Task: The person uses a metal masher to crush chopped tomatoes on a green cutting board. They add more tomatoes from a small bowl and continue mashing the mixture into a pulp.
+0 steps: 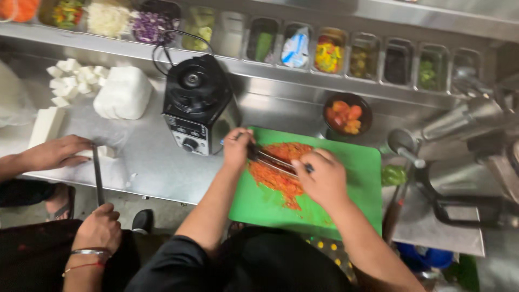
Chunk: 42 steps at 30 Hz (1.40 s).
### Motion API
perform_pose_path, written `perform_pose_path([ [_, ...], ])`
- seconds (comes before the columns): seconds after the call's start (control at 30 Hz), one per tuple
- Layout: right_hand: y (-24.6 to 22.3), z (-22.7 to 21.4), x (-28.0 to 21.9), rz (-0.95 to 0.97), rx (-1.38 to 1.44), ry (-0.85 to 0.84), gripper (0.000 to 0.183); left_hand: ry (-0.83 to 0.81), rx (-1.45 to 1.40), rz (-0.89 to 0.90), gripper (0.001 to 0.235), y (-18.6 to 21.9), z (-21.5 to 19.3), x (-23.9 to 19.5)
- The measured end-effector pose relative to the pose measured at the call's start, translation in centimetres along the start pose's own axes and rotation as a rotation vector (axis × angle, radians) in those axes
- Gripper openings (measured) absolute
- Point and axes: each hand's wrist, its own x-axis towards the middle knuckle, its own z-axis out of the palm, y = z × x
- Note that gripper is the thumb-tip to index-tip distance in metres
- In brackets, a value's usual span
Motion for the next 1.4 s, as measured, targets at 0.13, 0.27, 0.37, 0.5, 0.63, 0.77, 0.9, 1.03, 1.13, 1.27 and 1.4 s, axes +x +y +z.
perform_pose_path([
  [0.13, -0.7, 0.7, -3.5, 0.066, 0.051, 0.142, 0.018, -0.089, 0.198, -0.008, 0.006, 2.7, 1.8, -1.3],
  [0.27, 2.4, -1.0, -10.6, -0.013, 0.112, 0.326, 0.011, -0.231, 0.534, 0.644, 0.006, 4.0, 7.6, -8.4],
  [0.37, 2.3, -1.3, -11.4, 0.014, 0.02, 0.314, 0.012, -0.209, 0.469, 0.567, 0.004, 3.0, 7.6, -8.9],
  [0.5, 1.7, -0.5, -5.3, -0.093, -0.08, 0.154, 0.018, -0.073, 0.133, 0.09, 0.007, 0.9, 3.1, -2.1],
  [0.63, 3.0, -0.3, -4.3, -0.006, 0.017, 0.105, 0.02, -0.036, -0.056, -0.031, 0.009, 1.7, 3.0, -2.0],
  [0.77, 3.8, -0.9, -9.5, -0.061, 0.031, 0.365, 0.012, -0.182, 0.483, 0.676, 0.005, 5.3, 10.2, -6.9],
  [0.9, 3.3, -1.0, -11.2, -0.001, -0.047, 0.361, 0.014, -0.217, 0.483, 0.665, 0.006, 4.4, 11.7, -6.0],
  [1.03, 4.0, -0.8, -3.1, -0.029, -0.017, 0.153, 0.017, -0.108, 0.275, -0.011, 0.011, 1.0, 6.1, 1.9],
  [1.13, 5.1, 0.0, 0.0, -0.018, -0.097, 0.132, 0.022, -0.08, 0.072, -0.008, 0.02, 0.0, 3.9, 3.7],
  [1.27, 6.1, 0.2, -4.9, -0.004, 0.043, 0.386, 0.017, -0.18, 0.322, 0.031, 0.007, 1.5, 9.0, -0.4],
  [1.4, 5.5, -0.3, -9.2, -0.004, -0.108, 0.436, 0.018, -0.276, 0.489, 0.744, 0.004, 1.6, 12.8, -2.4],
])
